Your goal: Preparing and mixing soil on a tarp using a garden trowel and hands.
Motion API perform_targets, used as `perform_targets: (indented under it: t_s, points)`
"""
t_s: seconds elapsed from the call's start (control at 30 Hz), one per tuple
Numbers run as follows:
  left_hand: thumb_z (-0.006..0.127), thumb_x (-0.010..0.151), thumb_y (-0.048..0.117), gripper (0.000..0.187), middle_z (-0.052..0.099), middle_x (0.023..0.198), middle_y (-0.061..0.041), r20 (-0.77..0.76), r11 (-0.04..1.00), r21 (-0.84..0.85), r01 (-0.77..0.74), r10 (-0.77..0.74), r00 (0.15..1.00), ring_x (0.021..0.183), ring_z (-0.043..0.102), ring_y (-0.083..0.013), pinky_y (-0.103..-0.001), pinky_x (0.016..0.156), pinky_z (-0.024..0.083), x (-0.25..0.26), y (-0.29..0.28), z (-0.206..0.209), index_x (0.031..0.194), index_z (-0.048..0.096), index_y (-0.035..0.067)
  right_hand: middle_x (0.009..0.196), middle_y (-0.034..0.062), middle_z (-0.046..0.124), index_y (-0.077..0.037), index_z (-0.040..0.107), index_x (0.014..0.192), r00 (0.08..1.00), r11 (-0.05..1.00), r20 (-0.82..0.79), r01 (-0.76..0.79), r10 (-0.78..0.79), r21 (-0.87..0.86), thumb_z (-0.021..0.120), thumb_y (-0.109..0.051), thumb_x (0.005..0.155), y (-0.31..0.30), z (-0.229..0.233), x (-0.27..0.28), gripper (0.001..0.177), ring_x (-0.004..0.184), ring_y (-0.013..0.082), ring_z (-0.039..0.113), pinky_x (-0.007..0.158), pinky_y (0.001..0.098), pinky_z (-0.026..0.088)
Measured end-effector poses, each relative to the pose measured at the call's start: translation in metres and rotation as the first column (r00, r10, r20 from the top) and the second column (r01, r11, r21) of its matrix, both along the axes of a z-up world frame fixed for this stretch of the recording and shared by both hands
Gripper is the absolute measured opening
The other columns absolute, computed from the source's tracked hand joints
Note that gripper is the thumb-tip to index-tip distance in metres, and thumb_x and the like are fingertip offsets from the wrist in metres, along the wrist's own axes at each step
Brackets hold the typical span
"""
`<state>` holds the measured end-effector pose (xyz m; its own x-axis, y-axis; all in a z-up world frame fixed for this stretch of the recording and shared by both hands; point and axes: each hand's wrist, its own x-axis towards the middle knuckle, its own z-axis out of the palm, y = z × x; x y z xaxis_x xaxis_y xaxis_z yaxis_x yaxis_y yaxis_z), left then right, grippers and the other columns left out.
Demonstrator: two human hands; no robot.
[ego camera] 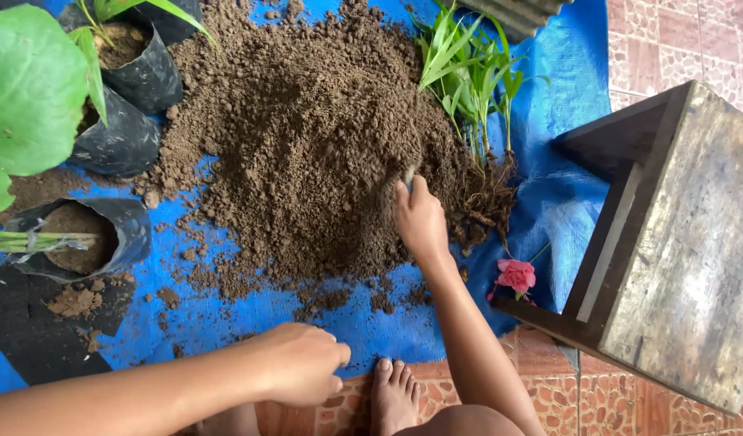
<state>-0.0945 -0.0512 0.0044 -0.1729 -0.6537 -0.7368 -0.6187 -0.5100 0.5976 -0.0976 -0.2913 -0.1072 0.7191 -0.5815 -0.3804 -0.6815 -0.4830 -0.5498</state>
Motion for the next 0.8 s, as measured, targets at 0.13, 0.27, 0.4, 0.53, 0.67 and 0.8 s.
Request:
perform_targets:
  t_s: [0.13, 0.27, 0.4, 0.53, 0.67, 0.8]
  points:
    - [0.056, 0.096, 0.029, 0.030, 0.068, 0.113, -0.012, 0.075, 0.992, -0.011, -0.128, 0.129, 0.989, 0.098, 0.067, -0.0344, -0.050, 0.086, 0.053, 0.027, 0.013, 0.003, 0.116, 0.066, 0.009, 0.090, 0.0251, 0.077, -0.003, 0.058, 0.112, 0.998, 0.977, 0.030, -0.046, 0.053, -0.209, 0.052, -0.032, 0.111, 0.001, 0.009, -0.034, 0.030, 0.068, 0.0447, 0.074, 0.063, 0.0615, 0.057]
    - [0.056, 0.095, 0.034, 0.037, 0.069, 0.126, -0.002, 0.097, 0.936, -0.036, -0.350, 0.352, 0.931, 0.110, 0.068, -0.0261, -0.043, 0.093, 0.054, 0.036, 0.022, -0.019, 0.123, 0.066, 0.011, 0.078, 0.0100, 0.065, -0.005, 0.057, 0.115, 0.990, 0.993, 0.140, 0.031, -0.014, -0.116, 0.051, -0.027, 0.111, -0.001, 0.005, -0.059, 0.023, 0.057, 0.0262, 0.060, 0.050, 0.0422, 0.048]
    - [0.035, 0.098, 0.057, 0.066, 0.061, 0.139, -0.010, -0.092, 0.710, -0.019, -0.704, 0.700, 0.708, 0.107, 0.073, -0.0230, -0.036, 0.085, 0.066, 0.027, 0.006, -0.057, 0.150, 0.041, 0.017, 0.071, 0.0005, 0.054, -0.010, 0.053, 0.099, 0.914, 0.737, 0.254, 0.067, -0.316, 0.672, 0.038, -0.038, 0.111, 0.049, 0.023, -0.065, 0.034, 0.051, 0.0127, 0.047, 0.044, 0.0311, 0.043]
    - [0.034, 0.093, 0.058, 0.077, 0.073, 0.097, -0.005, -0.235, 0.510, 0.107, -0.853, 0.847, 0.477, 0.062, 0.057, -0.0154, -0.031, 0.053, 0.033, 0.015, -0.011, -0.065, 0.162, 0.022, 0.028, 0.101, 0.0090, 0.059, 0.001, 0.058, 0.126, 0.871, 0.647, 0.417, -0.162, -0.261, 0.745, 0.037, -0.029, 0.110, 0.103, -0.005, -0.066, 0.039, 0.088, 0.0180, 0.056, 0.078, 0.0324, 0.054]
    - [0.046, 0.100, 0.036, 0.037, 0.070, 0.115, -0.010, -0.290, 0.321, 0.196, -0.927, 0.921, 0.258, 0.100, 0.069, -0.0200, -0.035, 0.079, 0.058, 0.015, -0.013, -0.069, 0.125, 0.058, 0.011, 0.096, 0.0055, 0.068, -0.007, 0.061, 0.146, 0.896, 0.654, 0.288, -0.444, 0.339, 0.612, 0.046, -0.024, 0.110, 0.055, 0.017, -0.052, 0.043, 0.078, 0.0147, 0.058, 0.071, 0.0295, 0.048]
    - [0.053, 0.102, 0.014, 0.018, 0.066, 0.077, -0.009, -0.316, 0.194, 0.156, -0.969, 0.939, 0.137, 0.060, 0.059, -0.0159, -0.029, 0.055, 0.053, 0.016, -0.011, -0.079, 0.110, 0.063, 0.002, 0.108, 0.0033, 0.084, -0.010, 0.081, 0.116, 0.846, 0.779, 0.314, -0.524, 0.430, 0.345, 0.072, -0.007, 0.093, -0.015, 0.017, -0.023, 0.025, 0.068, 0.0092, 0.064, 0.062, 0.0247, 0.055]
